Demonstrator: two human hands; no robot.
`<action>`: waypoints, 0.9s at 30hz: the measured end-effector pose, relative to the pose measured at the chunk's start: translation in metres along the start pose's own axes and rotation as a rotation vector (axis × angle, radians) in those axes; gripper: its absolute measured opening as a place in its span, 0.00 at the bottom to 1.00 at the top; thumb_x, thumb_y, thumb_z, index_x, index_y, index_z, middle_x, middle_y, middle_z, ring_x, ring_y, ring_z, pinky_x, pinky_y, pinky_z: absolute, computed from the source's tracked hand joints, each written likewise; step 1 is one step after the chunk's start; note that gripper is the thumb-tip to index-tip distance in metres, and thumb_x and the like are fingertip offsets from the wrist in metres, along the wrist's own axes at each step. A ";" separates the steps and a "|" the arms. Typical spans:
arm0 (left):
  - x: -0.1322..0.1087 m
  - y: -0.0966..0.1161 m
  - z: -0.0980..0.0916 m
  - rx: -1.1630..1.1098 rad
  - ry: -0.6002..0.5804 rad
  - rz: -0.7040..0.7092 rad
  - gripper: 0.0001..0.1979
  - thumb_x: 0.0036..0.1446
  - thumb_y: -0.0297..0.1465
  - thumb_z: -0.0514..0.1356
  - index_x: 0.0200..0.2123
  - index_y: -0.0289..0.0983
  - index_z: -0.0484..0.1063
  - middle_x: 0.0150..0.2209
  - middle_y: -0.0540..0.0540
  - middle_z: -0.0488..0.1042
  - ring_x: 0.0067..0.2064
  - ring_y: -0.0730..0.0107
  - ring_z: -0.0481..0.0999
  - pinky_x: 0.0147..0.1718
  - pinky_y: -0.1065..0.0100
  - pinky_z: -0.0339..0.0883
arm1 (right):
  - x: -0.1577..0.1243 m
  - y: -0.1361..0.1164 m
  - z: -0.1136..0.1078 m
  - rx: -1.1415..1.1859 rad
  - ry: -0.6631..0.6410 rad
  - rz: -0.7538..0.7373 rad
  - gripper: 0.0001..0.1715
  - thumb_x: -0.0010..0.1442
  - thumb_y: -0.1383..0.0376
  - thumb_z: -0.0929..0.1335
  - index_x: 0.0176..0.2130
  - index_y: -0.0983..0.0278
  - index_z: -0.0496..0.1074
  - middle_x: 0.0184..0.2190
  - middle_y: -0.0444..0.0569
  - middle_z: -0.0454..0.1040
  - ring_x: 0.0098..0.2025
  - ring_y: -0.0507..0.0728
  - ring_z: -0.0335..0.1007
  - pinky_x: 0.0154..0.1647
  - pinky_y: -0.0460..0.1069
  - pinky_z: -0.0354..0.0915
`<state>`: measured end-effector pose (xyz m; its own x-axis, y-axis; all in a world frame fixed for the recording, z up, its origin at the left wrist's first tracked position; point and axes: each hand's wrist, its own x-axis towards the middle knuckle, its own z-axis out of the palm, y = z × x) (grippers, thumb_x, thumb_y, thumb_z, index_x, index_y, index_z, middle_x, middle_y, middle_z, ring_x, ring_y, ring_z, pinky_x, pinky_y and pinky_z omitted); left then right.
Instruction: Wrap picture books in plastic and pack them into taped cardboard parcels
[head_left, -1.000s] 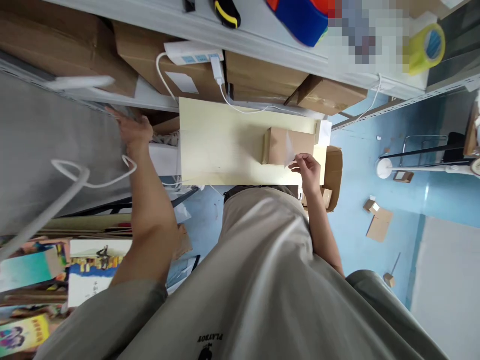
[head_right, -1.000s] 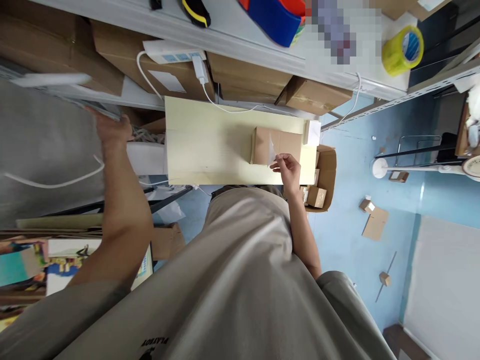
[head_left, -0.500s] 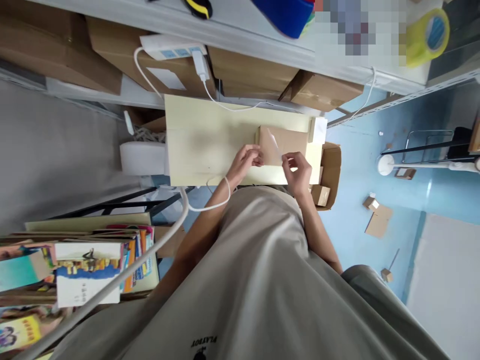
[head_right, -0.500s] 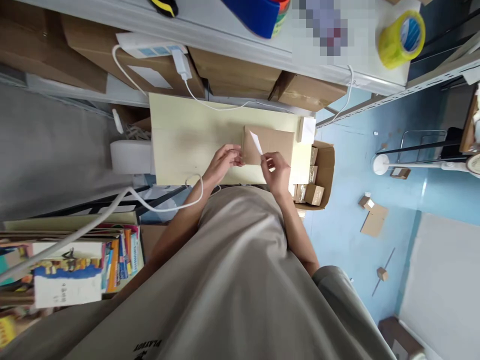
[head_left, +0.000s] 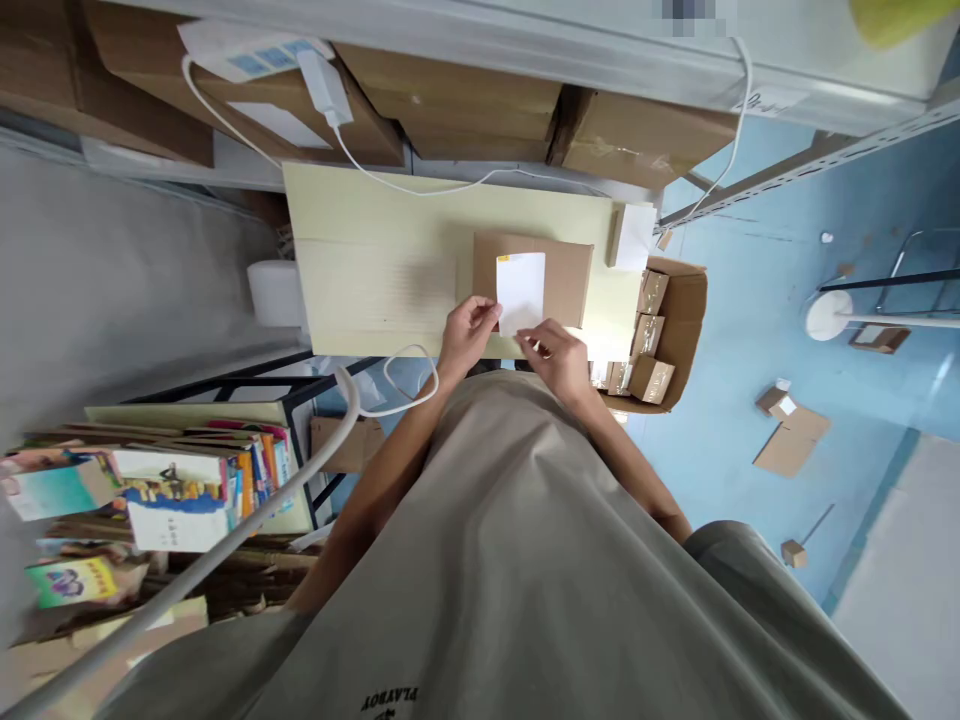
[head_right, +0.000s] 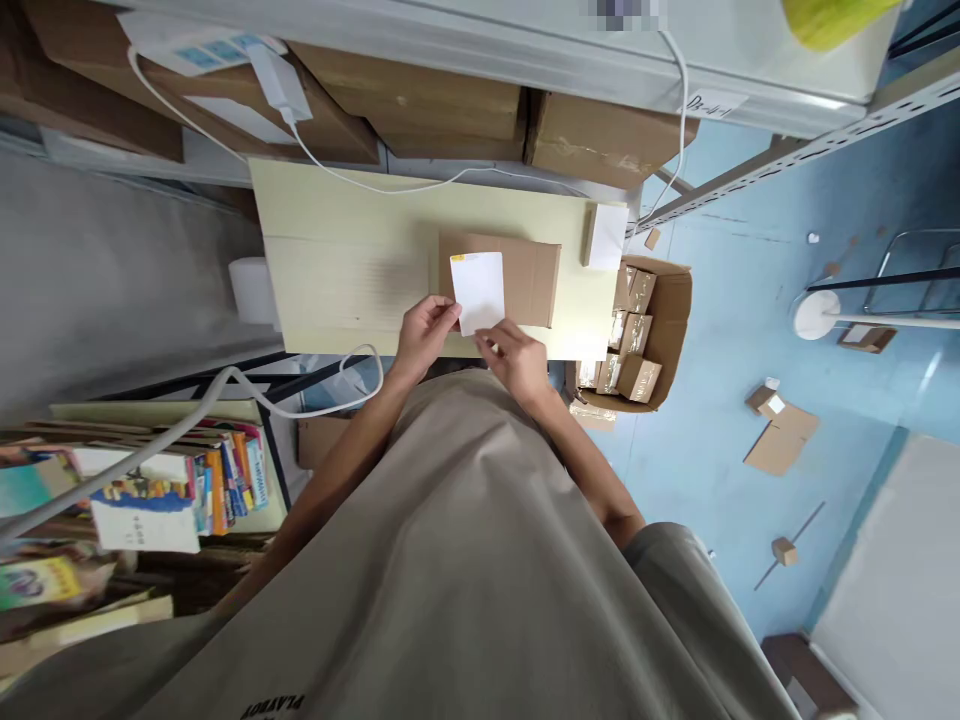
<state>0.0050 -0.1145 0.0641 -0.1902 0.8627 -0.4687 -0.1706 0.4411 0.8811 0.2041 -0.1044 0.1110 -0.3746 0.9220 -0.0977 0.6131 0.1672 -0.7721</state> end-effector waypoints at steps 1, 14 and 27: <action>-0.001 -0.003 0.001 0.014 -0.003 0.023 0.26 0.60 0.56 0.75 0.39 0.40 0.76 0.37 0.47 0.82 0.39 0.65 0.83 0.42 0.64 0.81 | 0.005 0.009 -0.006 0.072 0.078 0.055 0.20 0.81 0.50 0.70 0.48 0.58 0.89 0.42 0.51 0.85 0.35 0.56 0.79 0.41 0.52 0.76; -0.010 -0.025 0.022 0.132 0.004 0.006 0.26 0.61 0.58 0.73 0.41 0.41 0.78 0.41 0.45 0.84 0.44 0.60 0.84 0.47 0.60 0.82 | 0.044 0.076 -0.017 0.471 0.041 0.264 0.26 0.69 0.40 0.77 0.37 0.59 0.87 0.39 0.48 0.83 0.32 0.54 0.72 0.38 0.54 0.75; -0.002 -0.027 0.018 0.274 0.121 -0.104 0.16 0.61 0.47 0.71 0.39 0.40 0.82 0.40 0.44 0.87 0.44 0.59 0.85 0.49 0.61 0.79 | 0.020 0.060 -0.004 0.313 -0.119 0.084 0.20 0.79 0.49 0.71 0.45 0.58 0.88 0.43 0.49 0.83 0.36 0.54 0.78 0.41 0.51 0.77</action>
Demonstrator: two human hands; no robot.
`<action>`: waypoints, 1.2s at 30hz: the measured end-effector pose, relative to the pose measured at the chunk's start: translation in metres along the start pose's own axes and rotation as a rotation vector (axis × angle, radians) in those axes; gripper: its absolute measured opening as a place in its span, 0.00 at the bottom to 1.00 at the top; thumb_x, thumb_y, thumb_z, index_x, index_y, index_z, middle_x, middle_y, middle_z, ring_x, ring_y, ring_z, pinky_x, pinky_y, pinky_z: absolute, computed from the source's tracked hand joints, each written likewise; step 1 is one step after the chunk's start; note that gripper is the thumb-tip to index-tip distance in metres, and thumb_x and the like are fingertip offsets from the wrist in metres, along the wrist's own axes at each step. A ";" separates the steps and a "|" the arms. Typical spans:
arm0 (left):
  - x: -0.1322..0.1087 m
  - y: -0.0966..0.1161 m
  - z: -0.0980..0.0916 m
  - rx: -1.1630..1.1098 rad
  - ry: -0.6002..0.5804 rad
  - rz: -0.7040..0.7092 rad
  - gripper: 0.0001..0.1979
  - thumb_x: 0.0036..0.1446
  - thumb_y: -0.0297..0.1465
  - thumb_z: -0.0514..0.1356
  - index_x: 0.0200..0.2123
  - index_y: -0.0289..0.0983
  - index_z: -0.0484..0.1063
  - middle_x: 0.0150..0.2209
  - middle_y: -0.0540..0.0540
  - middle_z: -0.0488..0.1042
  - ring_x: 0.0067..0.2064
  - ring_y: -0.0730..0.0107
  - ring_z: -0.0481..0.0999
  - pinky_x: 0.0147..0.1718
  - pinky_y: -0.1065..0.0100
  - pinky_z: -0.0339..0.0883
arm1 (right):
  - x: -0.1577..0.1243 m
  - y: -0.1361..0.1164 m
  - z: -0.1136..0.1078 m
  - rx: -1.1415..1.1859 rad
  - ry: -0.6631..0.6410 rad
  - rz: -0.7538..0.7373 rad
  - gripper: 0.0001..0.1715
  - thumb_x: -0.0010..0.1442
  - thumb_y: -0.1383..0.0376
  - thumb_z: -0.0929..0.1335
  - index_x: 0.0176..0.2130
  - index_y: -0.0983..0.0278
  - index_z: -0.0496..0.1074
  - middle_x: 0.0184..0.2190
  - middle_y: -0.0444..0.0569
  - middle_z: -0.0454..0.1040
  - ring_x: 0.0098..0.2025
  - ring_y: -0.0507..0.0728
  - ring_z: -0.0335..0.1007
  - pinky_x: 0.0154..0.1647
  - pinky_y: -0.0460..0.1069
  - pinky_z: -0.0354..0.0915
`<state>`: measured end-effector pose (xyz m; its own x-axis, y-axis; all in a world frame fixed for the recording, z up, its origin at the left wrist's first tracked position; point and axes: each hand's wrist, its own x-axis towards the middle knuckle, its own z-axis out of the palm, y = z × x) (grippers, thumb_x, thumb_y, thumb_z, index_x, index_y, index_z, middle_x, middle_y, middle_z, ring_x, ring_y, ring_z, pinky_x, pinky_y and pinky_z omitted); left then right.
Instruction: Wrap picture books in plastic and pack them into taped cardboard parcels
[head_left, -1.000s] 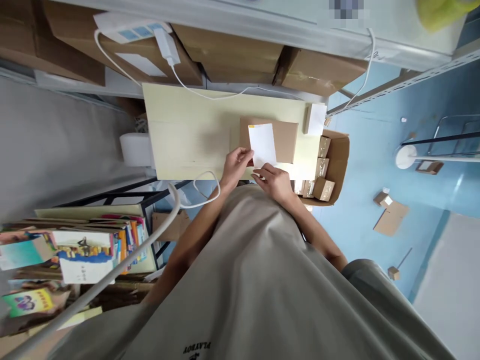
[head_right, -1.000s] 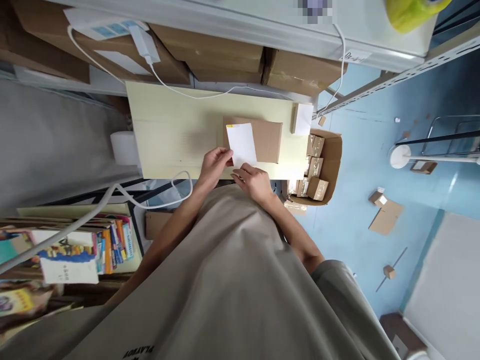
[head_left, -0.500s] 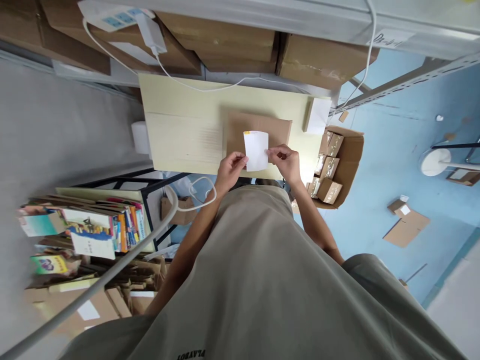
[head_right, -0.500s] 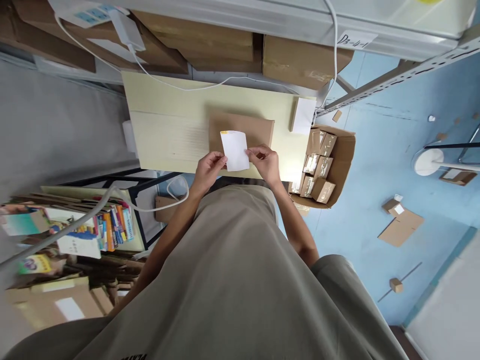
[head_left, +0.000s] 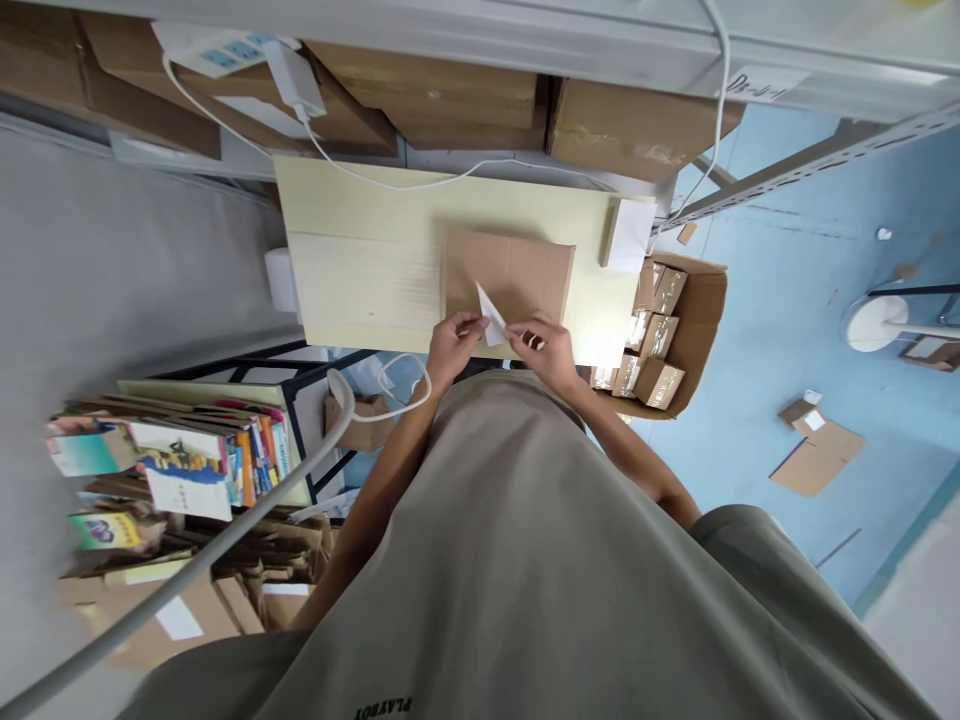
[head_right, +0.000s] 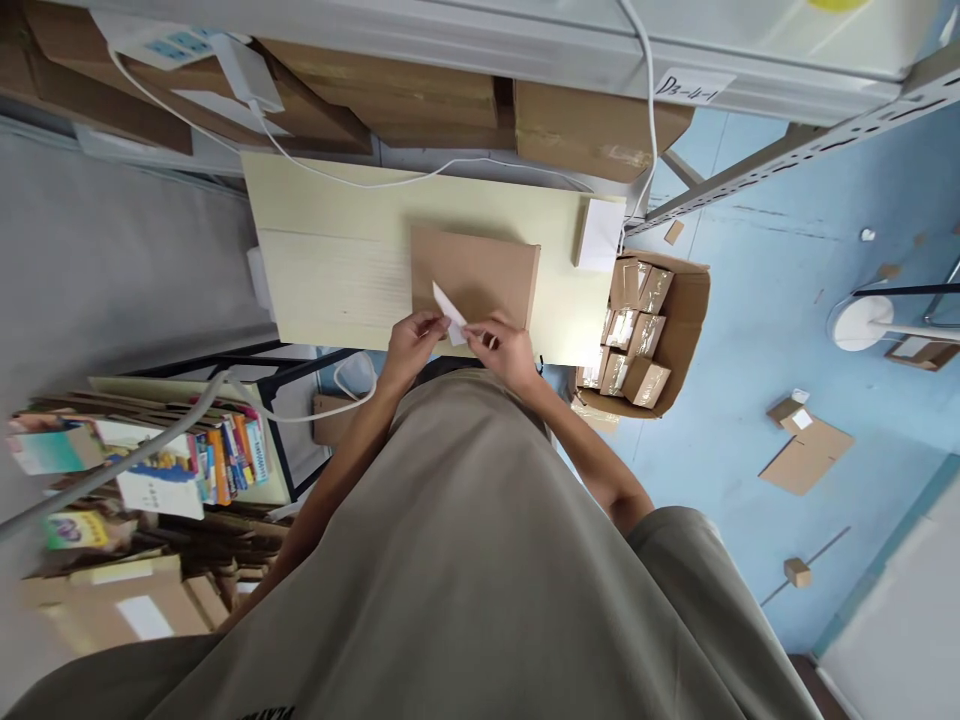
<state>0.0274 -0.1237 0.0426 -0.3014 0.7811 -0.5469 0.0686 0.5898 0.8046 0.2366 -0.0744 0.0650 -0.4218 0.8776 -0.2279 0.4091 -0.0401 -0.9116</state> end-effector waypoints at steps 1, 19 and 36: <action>0.003 0.003 0.001 0.012 0.002 -0.004 0.16 0.61 0.47 0.72 0.39 0.39 0.82 0.40 0.44 0.87 0.43 0.60 0.85 0.49 0.61 0.79 | 0.006 0.005 -0.002 -0.006 0.069 0.044 0.22 0.78 0.47 0.71 0.44 0.58 0.87 0.42 0.50 0.83 0.37 0.55 0.78 0.41 0.51 0.78; 0.070 0.027 0.008 0.310 0.015 0.143 0.06 0.62 0.33 0.70 0.32 0.41 0.80 0.34 0.45 0.85 0.39 0.59 0.81 0.48 0.60 0.74 | 0.079 0.039 0.000 -0.162 0.279 0.329 0.20 0.73 0.47 0.73 0.40 0.59 0.83 0.44 0.55 0.88 0.45 0.66 0.83 0.56 0.62 0.78; 0.074 0.022 0.011 0.414 0.039 0.166 0.09 0.62 0.32 0.70 0.28 0.42 0.79 0.35 0.43 0.86 0.40 0.56 0.83 0.49 0.58 0.73 | 0.074 0.031 0.008 -0.293 0.284 0.337 0.15 0.77 0.55 0.71 0.40 0.60 0.80 0.49 0.55 0.86 0.47 0.63 0.81 0.58 0.57 0.75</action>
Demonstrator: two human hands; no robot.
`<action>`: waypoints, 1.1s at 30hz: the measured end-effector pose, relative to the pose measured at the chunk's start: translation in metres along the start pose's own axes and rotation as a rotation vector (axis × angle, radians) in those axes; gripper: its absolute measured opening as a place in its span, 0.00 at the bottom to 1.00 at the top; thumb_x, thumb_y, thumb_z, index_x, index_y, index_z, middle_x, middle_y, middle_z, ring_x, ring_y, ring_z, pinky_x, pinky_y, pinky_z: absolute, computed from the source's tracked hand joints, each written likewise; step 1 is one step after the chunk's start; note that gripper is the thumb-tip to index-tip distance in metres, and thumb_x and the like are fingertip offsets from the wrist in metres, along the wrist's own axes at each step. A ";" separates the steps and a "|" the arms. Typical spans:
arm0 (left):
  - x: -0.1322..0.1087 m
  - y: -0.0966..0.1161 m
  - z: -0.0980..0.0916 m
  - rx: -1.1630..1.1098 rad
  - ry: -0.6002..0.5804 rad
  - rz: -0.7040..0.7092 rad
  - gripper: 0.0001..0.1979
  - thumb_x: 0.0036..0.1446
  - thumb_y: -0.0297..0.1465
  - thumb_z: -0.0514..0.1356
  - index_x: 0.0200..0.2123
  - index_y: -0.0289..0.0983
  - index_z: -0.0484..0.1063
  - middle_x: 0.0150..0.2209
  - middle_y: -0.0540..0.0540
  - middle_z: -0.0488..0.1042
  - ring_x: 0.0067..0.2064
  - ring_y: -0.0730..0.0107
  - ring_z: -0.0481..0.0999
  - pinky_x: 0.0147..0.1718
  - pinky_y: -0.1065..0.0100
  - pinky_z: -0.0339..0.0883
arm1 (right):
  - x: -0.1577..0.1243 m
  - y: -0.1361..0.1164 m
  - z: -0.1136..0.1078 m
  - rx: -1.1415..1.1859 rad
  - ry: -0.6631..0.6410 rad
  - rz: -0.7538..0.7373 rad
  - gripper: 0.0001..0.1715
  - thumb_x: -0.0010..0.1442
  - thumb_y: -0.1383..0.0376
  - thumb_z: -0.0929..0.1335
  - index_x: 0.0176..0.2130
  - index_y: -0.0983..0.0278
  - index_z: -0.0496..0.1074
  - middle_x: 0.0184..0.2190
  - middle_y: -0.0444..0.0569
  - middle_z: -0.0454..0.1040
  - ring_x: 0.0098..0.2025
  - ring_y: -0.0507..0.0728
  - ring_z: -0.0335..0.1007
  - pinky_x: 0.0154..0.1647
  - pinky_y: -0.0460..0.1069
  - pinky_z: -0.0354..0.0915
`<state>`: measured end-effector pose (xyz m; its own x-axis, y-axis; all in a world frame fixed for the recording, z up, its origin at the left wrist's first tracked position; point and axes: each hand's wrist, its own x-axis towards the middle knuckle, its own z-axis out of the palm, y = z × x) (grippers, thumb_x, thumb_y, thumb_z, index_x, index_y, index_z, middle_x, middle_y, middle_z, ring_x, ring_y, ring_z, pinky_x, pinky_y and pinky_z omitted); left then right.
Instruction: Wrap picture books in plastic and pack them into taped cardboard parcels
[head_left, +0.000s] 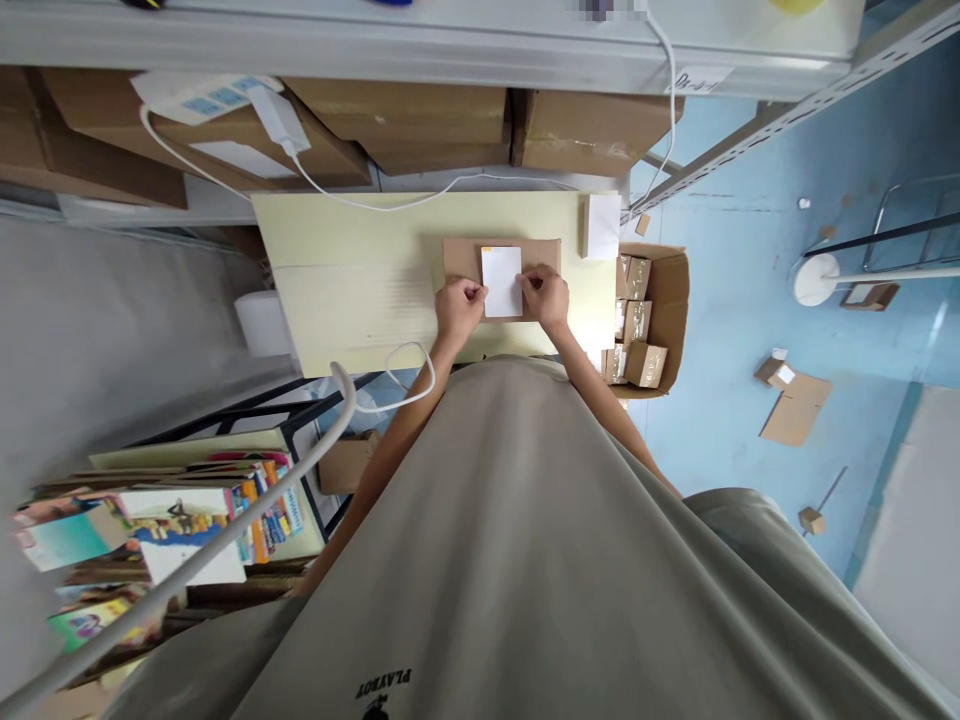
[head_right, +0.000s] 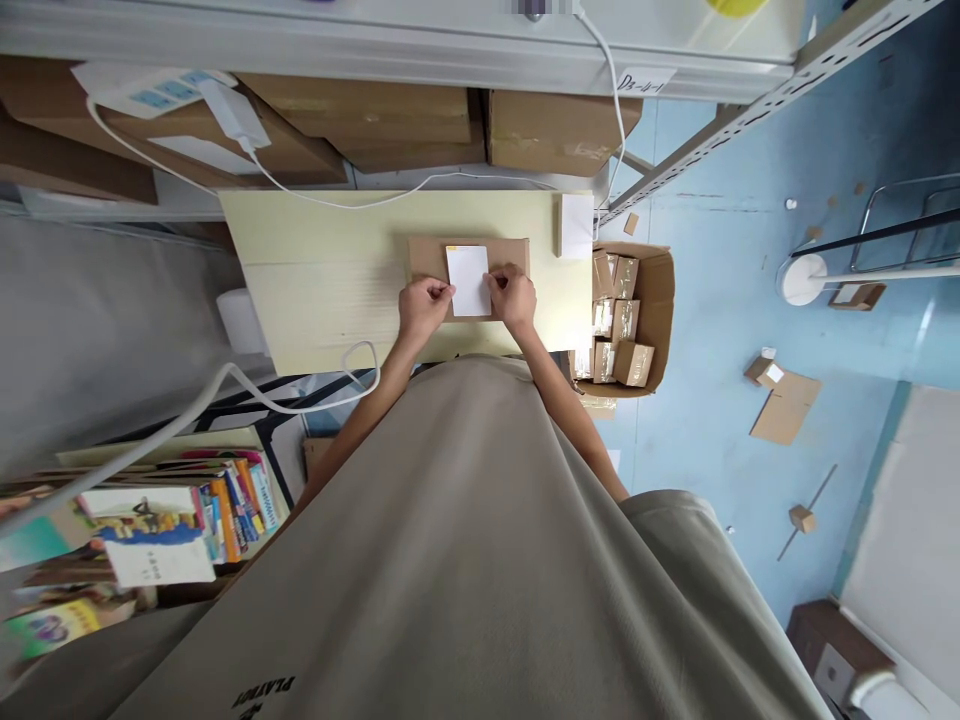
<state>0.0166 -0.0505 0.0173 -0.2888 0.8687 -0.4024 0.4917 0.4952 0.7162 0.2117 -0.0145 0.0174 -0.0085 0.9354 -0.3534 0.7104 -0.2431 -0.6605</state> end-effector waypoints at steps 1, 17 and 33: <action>-0.001 0.001 0.000 0.000 0.000 -0.005 0.09 0.62 0.31 0.70 0.28 0.41 0.79 0.36 0.43 0.86 0.41 0.55 0.83 0.50 0.58 0.73 | -0.001 -0.002 0.000 -0.004 -0.006 0.011 0.15 0.78 0.56 0.71 0.40 0.60 0.80 0.49 0.55 0.86 0.47 0.63 0.81 0.58 0.58 0.75; 0.002 0.001 0.006 -0.024 0.016 -0.033 0.10 0.64 0.30 0.71 0.29 0.42 0.79 0.32 0.43 0.84 0.45 0.50 0.84 0.51 0.56 0.73 | 0.003 0.008 0.010 0.016 0.025 0.010 0.15 0.76 0.52 0.71 0.40 0.58 0.79 0.49 0.54 0.86 0.48 0.64 0.80 0.59 0.59 0.77; -0.003 0.030 -0.004 0.248 -0.046 -0.122 0.07 0.69 0.31 0.67 0.38 0.38 0.86 0.44 0.40 0.90 0.51 0.51 0.87 0.55 0.59 0.75 | 0.006 0.014 0.015 -0.053 0.063 0.008 0.25 0.82 0.47 0.65 0.48 0.62 0.79 0.52 0.61 0.83 0.53 0.68 0.83 0.64 0.68 0.78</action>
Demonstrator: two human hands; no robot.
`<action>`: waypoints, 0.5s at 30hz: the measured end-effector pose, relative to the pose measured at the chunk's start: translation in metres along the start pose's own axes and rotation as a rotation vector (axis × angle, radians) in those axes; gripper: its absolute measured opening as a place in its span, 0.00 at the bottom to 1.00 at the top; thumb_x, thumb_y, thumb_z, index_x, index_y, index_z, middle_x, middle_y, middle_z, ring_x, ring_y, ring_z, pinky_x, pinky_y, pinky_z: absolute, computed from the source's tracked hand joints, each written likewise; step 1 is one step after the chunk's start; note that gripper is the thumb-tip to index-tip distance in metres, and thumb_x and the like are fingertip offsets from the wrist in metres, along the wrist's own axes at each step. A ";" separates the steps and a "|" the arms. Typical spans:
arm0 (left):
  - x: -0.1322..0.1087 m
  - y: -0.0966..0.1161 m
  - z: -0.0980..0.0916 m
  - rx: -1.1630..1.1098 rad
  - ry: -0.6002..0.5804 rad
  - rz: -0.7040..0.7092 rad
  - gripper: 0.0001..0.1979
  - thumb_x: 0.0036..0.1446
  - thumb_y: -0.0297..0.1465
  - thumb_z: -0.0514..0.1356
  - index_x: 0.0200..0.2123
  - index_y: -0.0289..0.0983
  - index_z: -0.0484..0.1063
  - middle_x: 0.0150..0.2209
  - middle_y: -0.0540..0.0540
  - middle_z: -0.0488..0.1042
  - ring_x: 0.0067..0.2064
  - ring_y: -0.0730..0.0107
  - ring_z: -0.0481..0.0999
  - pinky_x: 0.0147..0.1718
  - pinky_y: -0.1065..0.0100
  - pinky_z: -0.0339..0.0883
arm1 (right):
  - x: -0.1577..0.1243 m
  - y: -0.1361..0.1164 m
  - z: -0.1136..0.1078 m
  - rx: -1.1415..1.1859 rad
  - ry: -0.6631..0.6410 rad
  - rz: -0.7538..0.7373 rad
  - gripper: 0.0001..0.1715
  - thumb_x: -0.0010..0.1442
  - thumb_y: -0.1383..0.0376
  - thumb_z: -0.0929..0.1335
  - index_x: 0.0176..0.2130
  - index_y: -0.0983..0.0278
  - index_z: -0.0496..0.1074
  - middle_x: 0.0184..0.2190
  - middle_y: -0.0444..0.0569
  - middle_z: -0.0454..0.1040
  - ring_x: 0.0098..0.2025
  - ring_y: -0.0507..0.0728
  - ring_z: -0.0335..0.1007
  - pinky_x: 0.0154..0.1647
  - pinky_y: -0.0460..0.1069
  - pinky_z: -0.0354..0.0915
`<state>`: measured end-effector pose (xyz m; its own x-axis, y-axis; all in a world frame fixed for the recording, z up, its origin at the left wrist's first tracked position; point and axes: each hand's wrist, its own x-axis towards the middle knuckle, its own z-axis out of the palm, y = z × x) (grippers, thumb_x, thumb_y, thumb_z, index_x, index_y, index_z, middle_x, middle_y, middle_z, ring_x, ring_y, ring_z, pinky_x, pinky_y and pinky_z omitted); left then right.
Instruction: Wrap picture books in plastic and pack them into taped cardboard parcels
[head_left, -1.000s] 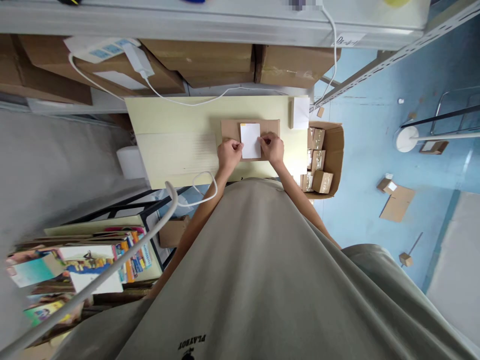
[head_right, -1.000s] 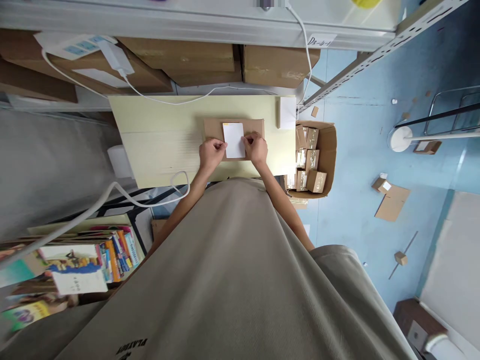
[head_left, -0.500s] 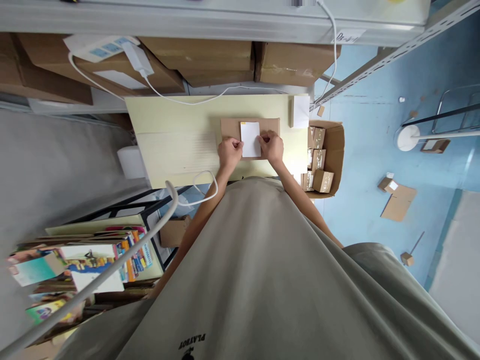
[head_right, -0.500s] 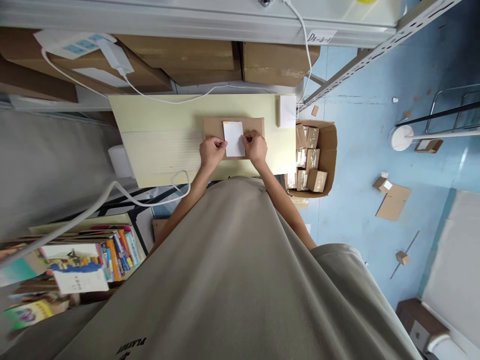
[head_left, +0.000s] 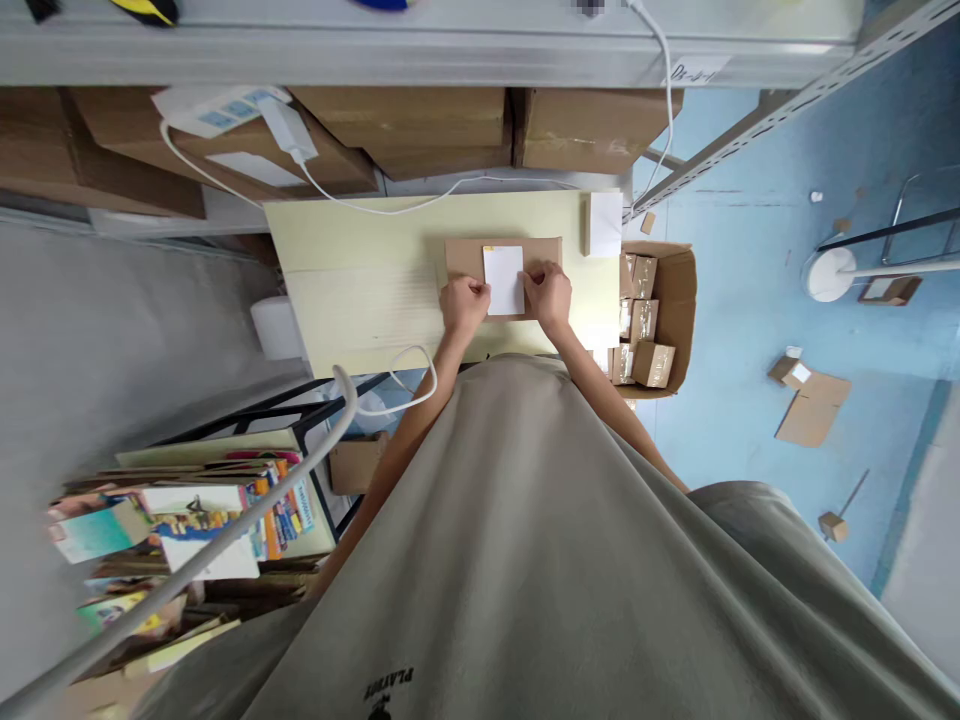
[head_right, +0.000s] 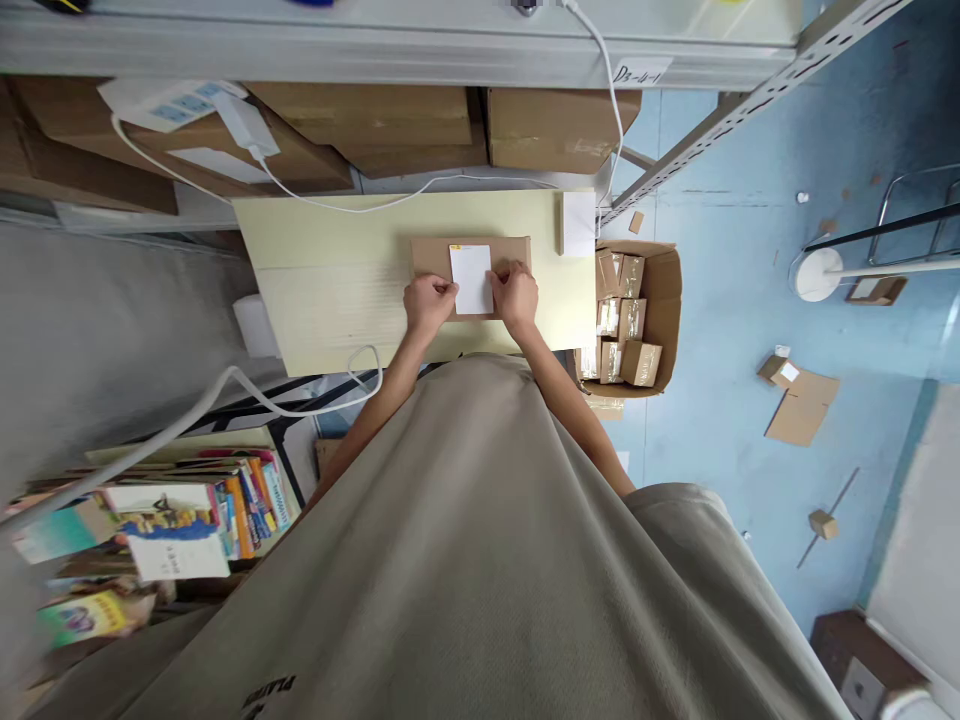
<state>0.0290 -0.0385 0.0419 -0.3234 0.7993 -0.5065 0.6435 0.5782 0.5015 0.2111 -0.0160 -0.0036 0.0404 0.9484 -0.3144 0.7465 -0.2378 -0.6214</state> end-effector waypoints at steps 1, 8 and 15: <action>-0.001 0.001 -0.002 0.022 -0.012 -0.004 0.08 0.69 0.32 0.66 0.40 0.38 0.87 0.45 0.40 0.90 0.52 0.52 0.87 0.55 0.61 0.75 | -0.003 0.000 -0.001 -0.039 -0.005 -0.042 0.27 0.84 0.47 0.62 0.52 0.63 0.79 0.56 0.63 0.81 0.57 0.69 0.83 0.66 0.69 0.77; -0.003 0.005 -0.005 0.072 -0.027 -0.006 0.10 0.71 0.33 0.65 0.44 0.38 0.88 0.49 0.40 0.90 0.55 0.53 0.87 0.58 0.62 0.74 | -0.020 0.001 0.004 -0.278 -0.210 -0.597 0.44 0.85 0.48 0.53 0.83 0.72 0.58 0.86 0.64 0.55 0.89 0.69 0.44 0.90 0.71 0.43; -0.001 0.001 -0.001 0.077 -0.003 0.007 0.09 0.72 0.32 0.65 0.45 0.38 0.86 0.50 0.40 0.90 0.55 0.54 0.88 0.58 0.62 0.74 | 0.015 -0.010 0.029 -0.273 -0.176 -0.609 0.47 0.85 0.47 0.48 0.86 0.73 0.47 0.88 0.62 0.46 0.91 0.66 0.36 0.91 0.69 0.35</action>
<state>0.0296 -0.0385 0.0438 -0.3166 0.8027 -0.5054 0.6973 0.5582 0.4497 0.1851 -0.0057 -0.0223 -0.5306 0.8425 -0.0930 0.7434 0.4099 -0.5286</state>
